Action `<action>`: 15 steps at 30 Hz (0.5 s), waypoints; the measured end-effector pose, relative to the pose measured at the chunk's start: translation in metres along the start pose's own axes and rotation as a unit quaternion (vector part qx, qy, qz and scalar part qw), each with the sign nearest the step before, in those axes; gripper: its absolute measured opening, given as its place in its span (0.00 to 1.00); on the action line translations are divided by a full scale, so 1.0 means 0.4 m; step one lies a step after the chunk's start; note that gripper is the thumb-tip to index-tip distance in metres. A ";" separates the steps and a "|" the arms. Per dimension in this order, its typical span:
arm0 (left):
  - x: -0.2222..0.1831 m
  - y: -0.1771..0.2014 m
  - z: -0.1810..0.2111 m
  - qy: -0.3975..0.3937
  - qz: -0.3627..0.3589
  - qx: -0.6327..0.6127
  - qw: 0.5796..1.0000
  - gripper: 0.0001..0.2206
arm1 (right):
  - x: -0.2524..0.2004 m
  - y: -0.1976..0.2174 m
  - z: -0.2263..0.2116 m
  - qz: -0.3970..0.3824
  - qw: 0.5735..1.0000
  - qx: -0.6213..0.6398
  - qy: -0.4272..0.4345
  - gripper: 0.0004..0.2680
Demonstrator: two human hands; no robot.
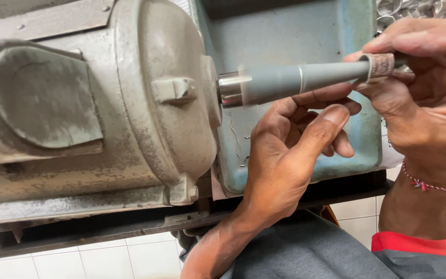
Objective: Polishing the interior of metal rings using a motorized tapered spindle
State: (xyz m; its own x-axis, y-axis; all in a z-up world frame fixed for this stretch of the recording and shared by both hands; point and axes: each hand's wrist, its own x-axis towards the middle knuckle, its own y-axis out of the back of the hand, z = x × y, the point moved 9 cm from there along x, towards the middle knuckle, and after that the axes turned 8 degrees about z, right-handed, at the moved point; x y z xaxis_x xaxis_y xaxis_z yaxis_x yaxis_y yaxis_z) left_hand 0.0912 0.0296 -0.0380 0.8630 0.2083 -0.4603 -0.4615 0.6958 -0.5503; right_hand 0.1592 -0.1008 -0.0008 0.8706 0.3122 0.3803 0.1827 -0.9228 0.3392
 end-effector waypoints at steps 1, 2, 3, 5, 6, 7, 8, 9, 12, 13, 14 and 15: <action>-0.001 0.000 0.000 -0.001 0.000 0.000 1.000 0.15 | -0.006 0.008 0.008 0.000 1.000 0.000 0.001 0.15; -0.002 0.000 -0.002 -0.002 0.003 -0.001 1.000 0.15 | -0.014 0.024 0.018 0.011 1.000 -0.007 -0.002 0.15; -0.002 -0.002 -0.006 -0.003 0.005 -0.001 1.000 0.14 | -0.022 0.042 0.029 0.023 1.000 -0.014 -0.006 0.15; -0.003 -0.010 -0.008 -0.003 0.008 -0.007 1.000 0.14 | -0.034 0.071 0.028 0.045 0.998 -0.037 -0.007 0.15; -0.002 -0.017 -0.013 -0.004 0.013 -0.012 1.000 0.13 | -0.040 0.096 0.028 0.065 0.996 -0.058 -0.008 0.15; 0.000 -0.027 -0.018 -0.002 0.007 -0.015 1.000 0.13 | -0.033 0.109 0.024 0.067 0.996 -0.065 -0.006 0.15; 0.002 -0.034 -0.022 -0.010 0.008 -0.006 1.000 0.13 | -0.030 0.117 0.003 0.059 0.995 -0.074 0.035 0.13; 0.004 -0.041 -0.025 -0.017 0.009 0.004 1.000 0.12 | -0.028 0.124 -0.019 0.049 0.992 -0.084 0.076 0.12; 0.006 -0.057 -0.037 -0.024 0.007 -0.016 1.000 0.12 | -0.028 0.149 -0.036 0.067 0.982 -0.118 0.130 0.10; 0.006 -0.062 -0.040 -0.023 0.006 -0.016 1.000 0.12 | -0.029 0.153 -0.039 0.068 0.982 -0.119 0.130 0.10; 0.006 -0.064 -0.040 -0.024 0.007 -0.012 1.000 0.12 | -0.030 0.156 -0.042 0.071 0.980 -0.130 0.130 0.09; 0.006 -0.065 -0.040 -0.026 0.009 -0.007 1.000 0.12 | -0.031 0.156 -0.045 0.073 0.979 -0.141 0.130 0.09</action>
State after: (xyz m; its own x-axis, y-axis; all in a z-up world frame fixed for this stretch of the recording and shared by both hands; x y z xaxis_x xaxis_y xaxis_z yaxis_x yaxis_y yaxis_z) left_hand 0.1021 0.0010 -0.0359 0.8637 0.2560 -0.4341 -0.4798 0.6813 -0.5528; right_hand 0.1517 -0.1583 0.0313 0.7259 0.2618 0.6361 -0.1013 -0.8740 0.4752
